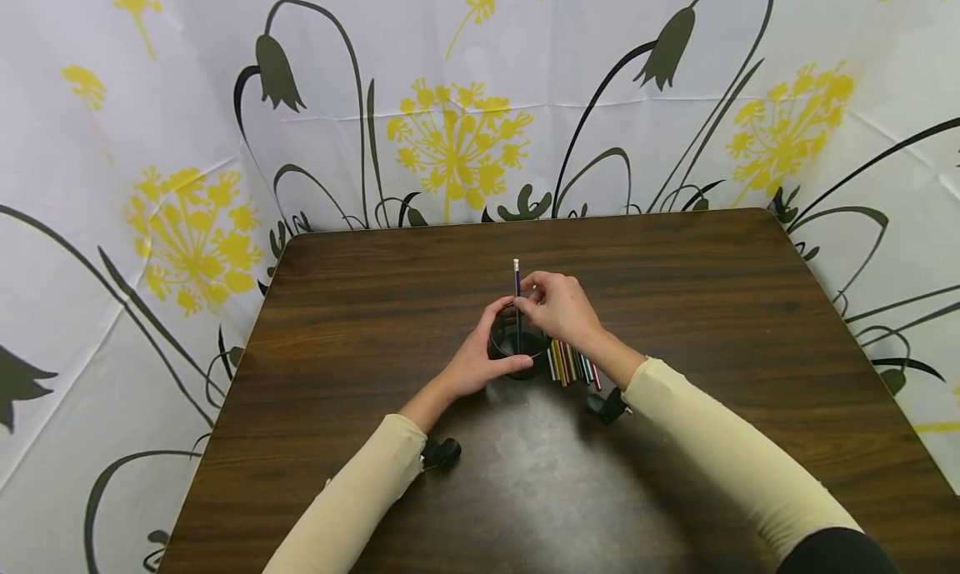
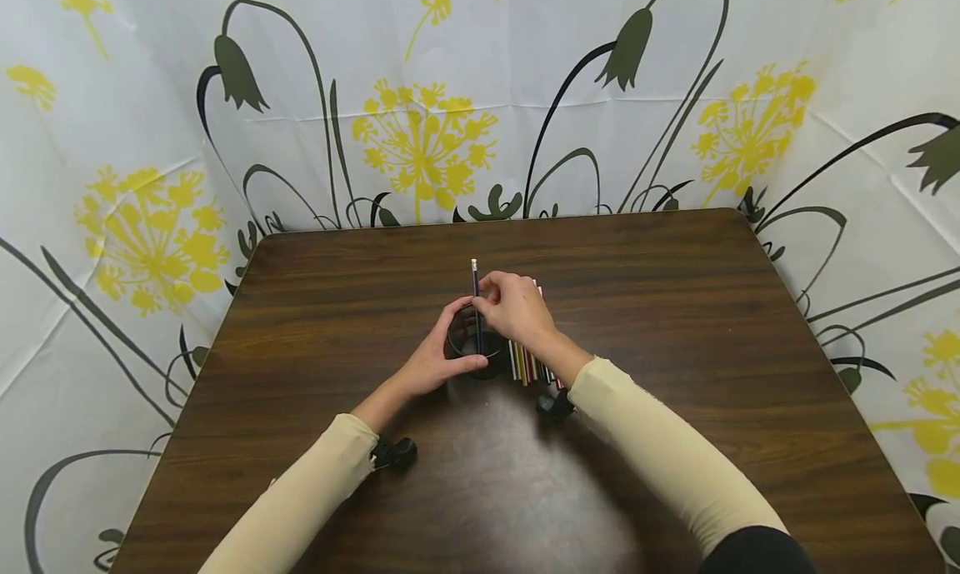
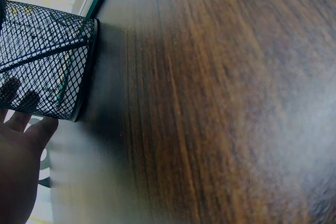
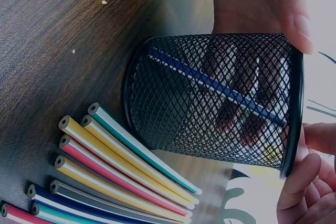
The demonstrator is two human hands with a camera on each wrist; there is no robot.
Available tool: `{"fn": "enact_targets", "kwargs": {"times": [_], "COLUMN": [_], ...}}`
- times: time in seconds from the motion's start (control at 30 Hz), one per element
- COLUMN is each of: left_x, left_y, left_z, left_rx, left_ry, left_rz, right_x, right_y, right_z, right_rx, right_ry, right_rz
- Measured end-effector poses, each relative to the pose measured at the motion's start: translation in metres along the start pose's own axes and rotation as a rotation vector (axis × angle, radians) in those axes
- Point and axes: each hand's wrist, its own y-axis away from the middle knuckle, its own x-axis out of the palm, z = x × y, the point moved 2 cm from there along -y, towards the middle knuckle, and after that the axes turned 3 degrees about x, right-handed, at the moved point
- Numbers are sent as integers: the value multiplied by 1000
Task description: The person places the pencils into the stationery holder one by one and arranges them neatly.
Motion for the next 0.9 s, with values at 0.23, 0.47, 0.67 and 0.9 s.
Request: {"fn": "enact_targets", "kwargs": {"times": [0.23,0.47,0.67,0.9], "left_x": [-1,-1,0,0], "left_y": [-1,-1,-1,-1], "left_z": [1,2,2,4], "left_rx": [0,18,69,103], "left_ry": [9,61,81,74], "left_rz": [2,15,3,-6], "right_x": [-5,-15,-31,-39], "right_y": [1,0,-2,-4], "right_z": [3,-1,-16,-52], "right_rx": [29,65,95,209], "right_ry": [-26,-111,-175,-151], "right_rz": [47,91,64,59]}}
